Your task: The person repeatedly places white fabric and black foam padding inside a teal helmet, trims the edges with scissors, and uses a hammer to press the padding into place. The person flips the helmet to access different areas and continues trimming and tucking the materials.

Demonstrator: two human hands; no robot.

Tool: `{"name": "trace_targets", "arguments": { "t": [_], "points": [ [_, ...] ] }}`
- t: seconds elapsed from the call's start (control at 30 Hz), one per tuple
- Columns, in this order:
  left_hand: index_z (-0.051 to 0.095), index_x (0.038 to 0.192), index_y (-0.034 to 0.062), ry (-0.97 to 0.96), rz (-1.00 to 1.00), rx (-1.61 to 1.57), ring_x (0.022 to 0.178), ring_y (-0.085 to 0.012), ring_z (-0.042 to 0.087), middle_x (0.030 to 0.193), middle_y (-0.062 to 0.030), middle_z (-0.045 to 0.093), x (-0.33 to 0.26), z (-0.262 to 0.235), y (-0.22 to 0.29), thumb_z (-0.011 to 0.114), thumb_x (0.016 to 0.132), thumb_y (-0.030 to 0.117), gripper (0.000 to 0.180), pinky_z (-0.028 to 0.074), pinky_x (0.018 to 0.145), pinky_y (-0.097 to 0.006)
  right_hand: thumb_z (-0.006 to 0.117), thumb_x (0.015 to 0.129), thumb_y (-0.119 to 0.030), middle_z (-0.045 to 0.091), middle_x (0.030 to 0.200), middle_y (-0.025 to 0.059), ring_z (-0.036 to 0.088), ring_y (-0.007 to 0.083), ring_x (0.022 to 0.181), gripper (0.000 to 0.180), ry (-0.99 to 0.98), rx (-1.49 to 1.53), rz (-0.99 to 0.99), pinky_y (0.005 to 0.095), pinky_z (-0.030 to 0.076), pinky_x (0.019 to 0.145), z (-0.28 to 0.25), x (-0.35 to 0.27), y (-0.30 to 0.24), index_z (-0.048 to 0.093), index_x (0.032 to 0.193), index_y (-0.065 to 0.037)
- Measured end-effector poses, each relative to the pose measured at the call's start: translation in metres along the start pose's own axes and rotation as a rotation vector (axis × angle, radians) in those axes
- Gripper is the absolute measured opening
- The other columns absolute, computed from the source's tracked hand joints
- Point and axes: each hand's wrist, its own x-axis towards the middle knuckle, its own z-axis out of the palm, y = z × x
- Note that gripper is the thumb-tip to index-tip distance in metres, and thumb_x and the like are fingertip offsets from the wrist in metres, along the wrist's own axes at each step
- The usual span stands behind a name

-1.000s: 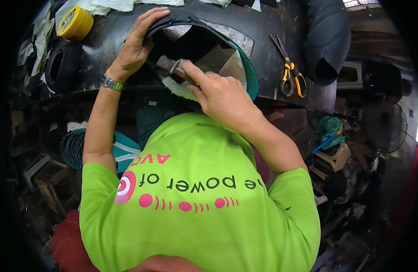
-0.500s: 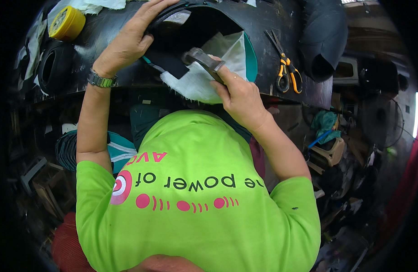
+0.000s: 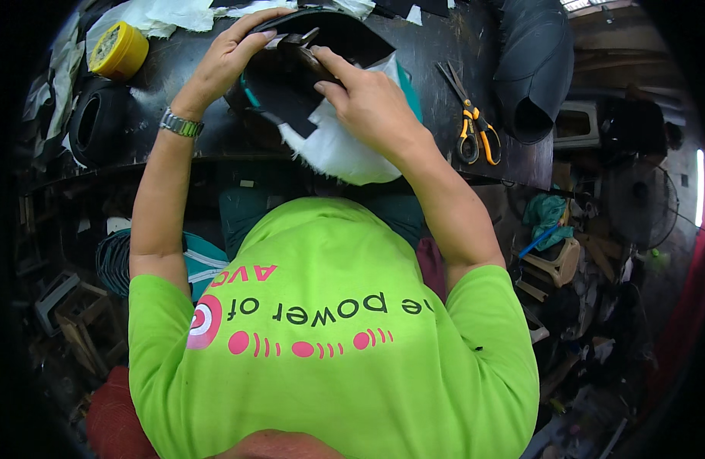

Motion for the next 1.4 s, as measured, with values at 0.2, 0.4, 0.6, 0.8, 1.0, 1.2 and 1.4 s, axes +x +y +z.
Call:
{"name": "trace_targets", "arguments": {
  "t": [0.2, 0.4, 0.6, 0.8, 1.0, 1.2, 1.4],
  "points": [
    [0.058, 0.146, 0.0121, -0.029, -0.138, 0.305, 0.125, -0.0194, 0.060, 0.137, -0.0107, 0.065, -0.004, -0.023, -0.008, 0.054, 0.108, 0.034, 0.045, 0.045, 0.107, -0.029, 0.066, 0.099, -0.028, 0.071, 0.092, 0.0230, 0.071, 0.0416, 0.082, 0.046, 0.038, -0.058, -0.005, 0.0500, 0.054, 0.071, -0.004, -0.015, -0.019, 0.056, 0.143, -0.017],
    [0.058, 0.146, 0.0098, -0.145, -0.083, 0.371, 0.126, -0.0238, 0.060, 0.139, -0.0136, 0.063, 0.027, -0.031, -0.025, 0.049, 0.108, 0.041, 0.050, 0.042, 0.111, -0.031, 0.063, 0.100, -0.029, 0.071, 0.088, 0.0203, 0.070, 0.0430, 0.082, 0.052, 0.251, 0.057, -0.176, 0.0528, 0.055, 0.073, 0.002, 0.001, -0.007, 0.047, 0.150, -0.023],
    [0.056, 0.147, 0.0075, -0.235, -0.165, 0.455, 0.132, -0.0269, 0.058, 0.144, -0.0144, 0.061, 0.040, -0.045, -0.025, 0.046, 0.108, 0.050, 0.059, 0.040, 0.115, -0.033, 0.064, 0.099, -0.028, 0.072, 0.088, 0.0205, 0.070, 0.0429, 0.080, 0.049, 0.046, -0.198, -0.124, 0.0537, 0.056, 0.072, 0.005, 0.008, -0.006, 0.052, 0.146, -0.023],
    [0.060, 0.142, 0.0057, -0.299, -0.345, 0.610, 0.129, -0.0292, 0.060, 0.138, -0.0176, 0.065, 0.059, -0.032, 0.006, 0.051, 0.105, 0.044, 0.054, 0.043, 0.111, -0.037, 0.067, 0.097, -0.025, 0.071, 0.091, 0.0207, 0.070, 0.0427, 0.081, 0.052, -0.048, -0.335, -0.061, 0.0494, 0.056, 0.072, -0.002, -0.001, -0.001, 0.052, 0.147, -0.022],
    [0.063, 0.136, 0.0073, -0.415, -0.403, 0.613, 0.115, -0.0351, 0.068, 0.125, -0.0198, 0.071, 0.068, -0.026, 0.032, 0.049, 0.104, 0.047, 0.053, 0.050, 0.101, -0.042, 0.069, 0.096, -0.021, 0.072, 0.096, 0.0212, 0.071, 0.0406, 0.085, 0.051, 0.069, -0.102, -0.076, 0.0471, 0.056, 0.075, -0.012, -0.031, -0.002, 0.056, 0.145, -0.020],
    [0.067, 0.131, 0.0092, -0.449, -0.416, 0.746, 0.120, -0.0380, 0.065, 0.127, -0.0202, 0.070, 0.082, -0.015, 0.030, 0.048, 0.102, 0.046, 0.051, 0.048, 0.104, -0.045, 0.065, 0.098, -0.025, 0.073, 0.097, 0.0219, 0.071, 0.0426, 0.087, 0.052, 0.295, 0.178, -0.172, 0.0484, 0.057, 0.077, -0.015, -0.044, 0.019, 0.052, 0.148, -0.017],
    [0.066, 0.134, 0.0066, -0.566, -0.401, 0.924, 0.132, -0.0402, 0.057, 0.137, -0.0220, 0.064, 0.105, -0.005, 0.020, 0.037, 0.104, 0.053, 0.062, 0.041, 0.113, -0.046, 0.064, 0.097, -0.026, 0.072, 0.092, 0.0227, 0.071, 0.0440, 0.084, 0.054, 0.082, -0.219, 0.040, 0.0537, 0.056, 0.076, 0.001, -0.025, 0.039, 0.048, 0.149, -0.024]
  ]
}}
